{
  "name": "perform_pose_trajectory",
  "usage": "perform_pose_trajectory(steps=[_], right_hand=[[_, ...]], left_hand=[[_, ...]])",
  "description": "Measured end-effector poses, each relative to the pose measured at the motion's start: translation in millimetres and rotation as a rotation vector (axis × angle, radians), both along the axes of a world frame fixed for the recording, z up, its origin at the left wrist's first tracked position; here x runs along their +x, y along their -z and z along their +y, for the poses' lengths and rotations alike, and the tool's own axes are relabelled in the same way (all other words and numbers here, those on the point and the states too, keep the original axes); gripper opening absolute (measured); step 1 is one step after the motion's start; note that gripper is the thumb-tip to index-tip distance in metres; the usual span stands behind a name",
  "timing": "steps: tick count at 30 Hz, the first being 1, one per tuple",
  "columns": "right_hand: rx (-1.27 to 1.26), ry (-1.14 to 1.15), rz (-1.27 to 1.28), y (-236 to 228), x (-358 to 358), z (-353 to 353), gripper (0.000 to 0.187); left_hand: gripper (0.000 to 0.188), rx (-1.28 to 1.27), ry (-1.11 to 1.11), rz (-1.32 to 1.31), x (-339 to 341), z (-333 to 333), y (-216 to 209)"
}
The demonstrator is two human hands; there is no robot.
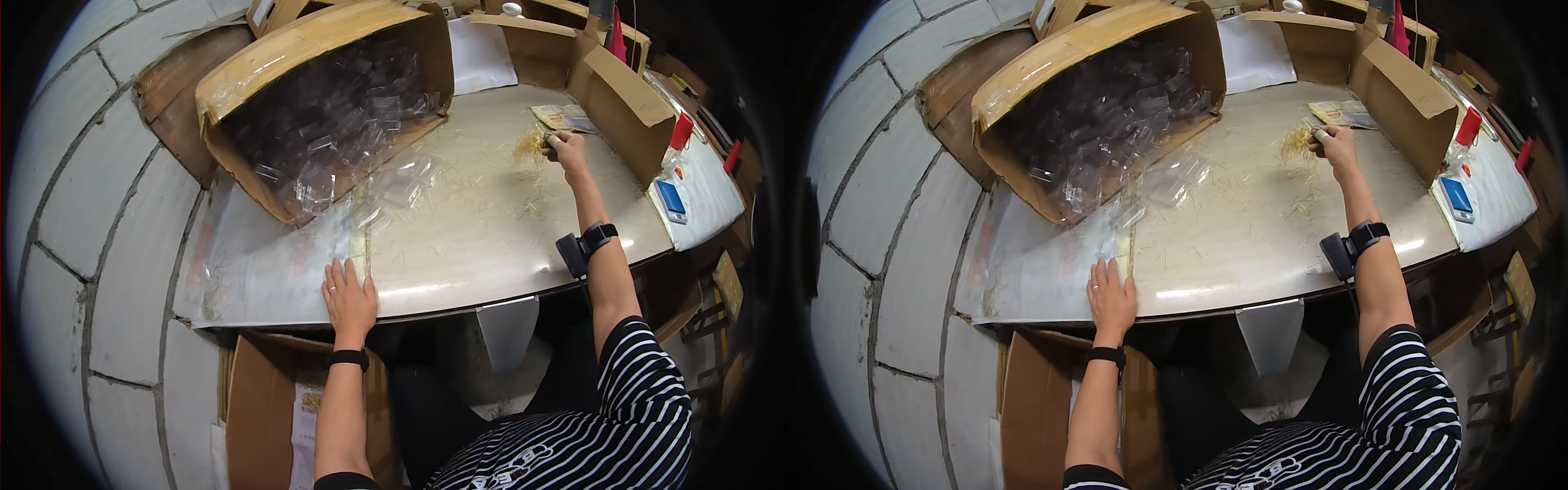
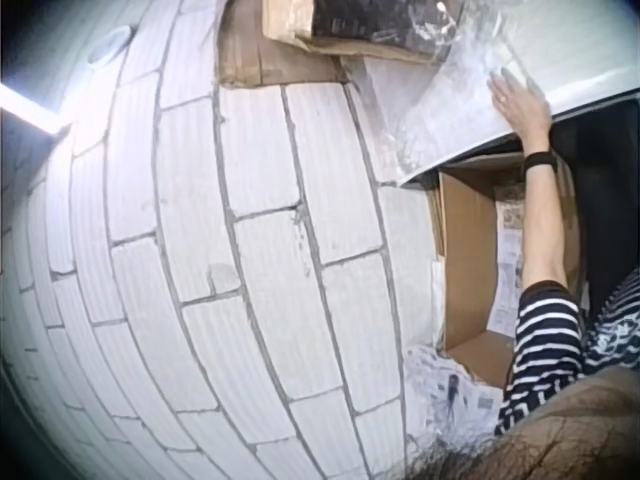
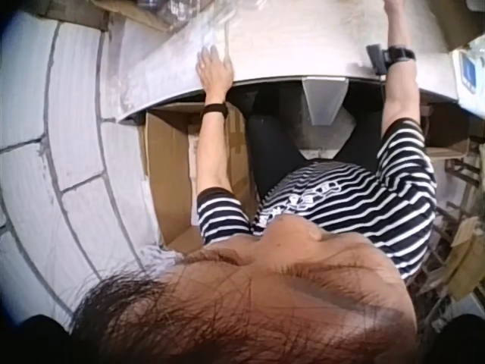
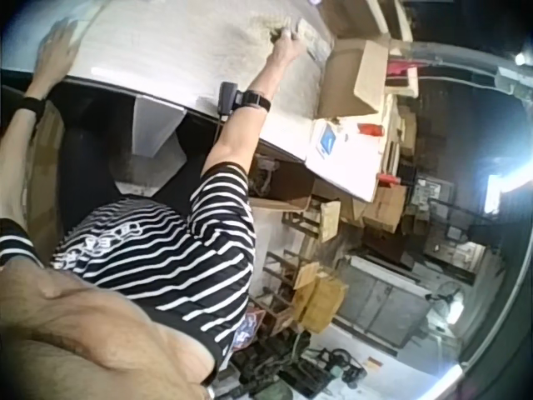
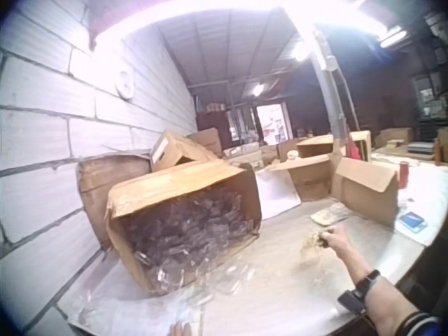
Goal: The person sits at a table and repeatedly scoops small yellow components from a pile into clear plastic bags. They then place the filled bags into a cardboard box. Later, the person moves to a machine and places green packaged items into a large cardboard box.
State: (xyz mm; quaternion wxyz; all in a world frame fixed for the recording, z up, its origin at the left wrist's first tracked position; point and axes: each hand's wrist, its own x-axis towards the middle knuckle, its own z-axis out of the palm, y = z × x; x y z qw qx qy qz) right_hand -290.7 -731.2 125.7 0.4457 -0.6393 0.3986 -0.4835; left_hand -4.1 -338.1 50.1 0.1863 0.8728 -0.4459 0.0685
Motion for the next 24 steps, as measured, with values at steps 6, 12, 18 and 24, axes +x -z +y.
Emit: perform_pose_trajectory(steps=[6, 12, 18, 24], right_hand=[[0.327, -0.043, -0.286, 15.5, 5.9, -14.5, 0.011], [0.414, -0.112, -0.559, 29.4, 13.0, -28.6, 0.013], [0.452, -0.475, -0.638, 23.2, 13.1, -23.0, 0.027], [0.218, -0.473, -0.483, -7.5, -10.4, -23.7, 0.028]], left_hand=[[0.053, 0.006, -0.013, -0.046, -1.9, -4.6, 4.9], [0.053, 0.005, -0.035, -0.091, 4.6, 1.6, 9.0], [0.047, -0.075, 0.052, -0.022, 27.3, 7.7, 10.5], [0.045, -0.465, -0.297, 0.360, 135.0, 4.5, -7.3]])
